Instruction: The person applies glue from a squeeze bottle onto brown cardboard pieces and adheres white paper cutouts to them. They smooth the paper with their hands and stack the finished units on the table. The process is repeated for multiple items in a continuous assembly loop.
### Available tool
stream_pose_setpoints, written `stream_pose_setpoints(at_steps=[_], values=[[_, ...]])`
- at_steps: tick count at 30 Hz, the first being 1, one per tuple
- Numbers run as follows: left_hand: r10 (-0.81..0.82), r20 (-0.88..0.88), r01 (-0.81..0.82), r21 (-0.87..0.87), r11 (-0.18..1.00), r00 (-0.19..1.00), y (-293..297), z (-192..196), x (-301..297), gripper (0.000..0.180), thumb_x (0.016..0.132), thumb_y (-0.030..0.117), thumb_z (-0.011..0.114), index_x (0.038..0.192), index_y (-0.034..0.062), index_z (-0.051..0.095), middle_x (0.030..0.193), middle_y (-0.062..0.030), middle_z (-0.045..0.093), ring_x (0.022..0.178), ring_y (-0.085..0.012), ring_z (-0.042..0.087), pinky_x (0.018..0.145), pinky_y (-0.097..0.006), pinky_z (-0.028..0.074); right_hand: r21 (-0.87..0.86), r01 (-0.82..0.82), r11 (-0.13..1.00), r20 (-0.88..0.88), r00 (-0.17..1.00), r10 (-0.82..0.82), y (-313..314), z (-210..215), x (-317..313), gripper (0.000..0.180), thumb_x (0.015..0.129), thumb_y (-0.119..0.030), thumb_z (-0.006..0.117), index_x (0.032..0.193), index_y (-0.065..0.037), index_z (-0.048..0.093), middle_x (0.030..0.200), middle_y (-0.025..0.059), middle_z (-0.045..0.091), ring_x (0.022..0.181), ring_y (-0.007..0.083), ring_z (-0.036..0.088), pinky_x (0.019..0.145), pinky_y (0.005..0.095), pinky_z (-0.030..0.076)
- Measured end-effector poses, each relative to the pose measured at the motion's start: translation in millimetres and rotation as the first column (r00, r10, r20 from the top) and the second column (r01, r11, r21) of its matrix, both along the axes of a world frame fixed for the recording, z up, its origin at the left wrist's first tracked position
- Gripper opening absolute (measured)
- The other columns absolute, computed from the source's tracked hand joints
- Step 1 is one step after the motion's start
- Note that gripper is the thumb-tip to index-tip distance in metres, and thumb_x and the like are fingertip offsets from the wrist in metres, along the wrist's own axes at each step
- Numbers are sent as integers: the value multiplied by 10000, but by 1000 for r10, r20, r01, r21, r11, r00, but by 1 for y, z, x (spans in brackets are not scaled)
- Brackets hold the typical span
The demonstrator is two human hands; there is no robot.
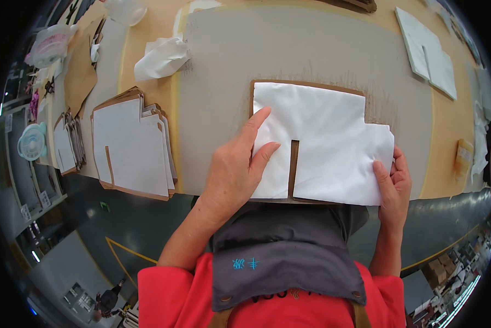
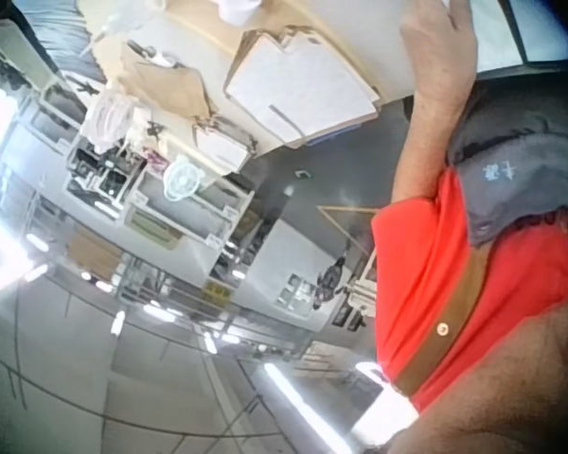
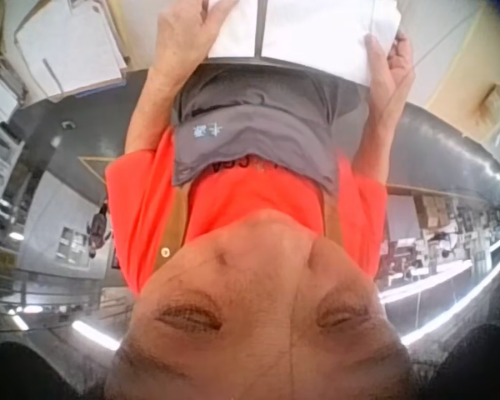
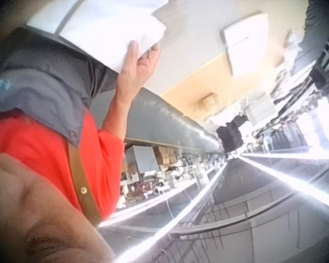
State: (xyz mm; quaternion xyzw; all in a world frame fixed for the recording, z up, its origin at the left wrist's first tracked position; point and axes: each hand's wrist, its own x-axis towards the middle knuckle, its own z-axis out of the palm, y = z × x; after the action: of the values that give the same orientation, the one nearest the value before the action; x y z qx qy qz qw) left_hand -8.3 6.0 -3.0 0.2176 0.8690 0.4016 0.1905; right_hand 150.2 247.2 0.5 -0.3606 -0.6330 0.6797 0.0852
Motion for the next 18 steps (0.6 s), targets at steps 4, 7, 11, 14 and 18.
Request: stream_pose_setpoints(at_steps=[4, 7, 11, 14, 18], values=[[-7, 131, 15, -64, 998, 991, -6, 8, 0, 596, 918, 191, 742, 1447, 84, 487, 663, -95, 511, 562, -194, 506, 584, -322, 466, 9, -5, 1000, 17, 1000, 5, 1, -2, 1, 437, 981, -85, 630, 1368, 46, 475, 1183, 103, 670, 1051, 97, 618, 919, 240, 477], [62, 264, -63, -6, 998, 962, -8, 14, 2, 653, 850, 117, 808, 1445, 127, 538, 686, 18, 497, 598, -60, 450, 569, -217, 418, 31, -12, 999, 5, 1000, 12, 2, -3, 1, 437, 981, -85, 630, 1368, 47, 476, 1180, 101, 672, 1051, 97, 618, 919, 240, 476], [30, 168, -27, -17, 999, 985, -13, 13, 3, 661, 832, 111, 817, 1437, 136, 551, 693, 8, 504, 614, -66, 470, 590, -222, 437, 87, -13, 996, 21, 1000, 11, -1, -1, 0, 440, 983, -88, 631, 1372, 46, 475, 1177, 96, 674, 1056, 99, 617, 926, 243, 472], [30, 145, -23, -44, 999, 989, -12, 14, 2, 664, 825, 107, 818, 1434, 146, 557, 695, 4, 510, 610, -75, 465, 593, -228, 443, 116, -12, 993, 21, 1000, 10, -2, -2, 0, 438, 987, -92, 631, 1374, 41, 475, 1179, 93, 676, 1054, 97, 617, 930, 241, 467], [-10, 109, 19, -84, 996, 994, -13, 13, 2, 666, 830, 111, 794, 1443, 146, 536, 707, -28, 532, 600, -133, 497, 594, -284, 464, 129, -17, 992, 28, 1000, 14, -1, -4, 1, 433, 993, -92, 628, 1378, 35, 475, 1178, 90, 680, 1045, 91, 618, 928, 235, 462]])
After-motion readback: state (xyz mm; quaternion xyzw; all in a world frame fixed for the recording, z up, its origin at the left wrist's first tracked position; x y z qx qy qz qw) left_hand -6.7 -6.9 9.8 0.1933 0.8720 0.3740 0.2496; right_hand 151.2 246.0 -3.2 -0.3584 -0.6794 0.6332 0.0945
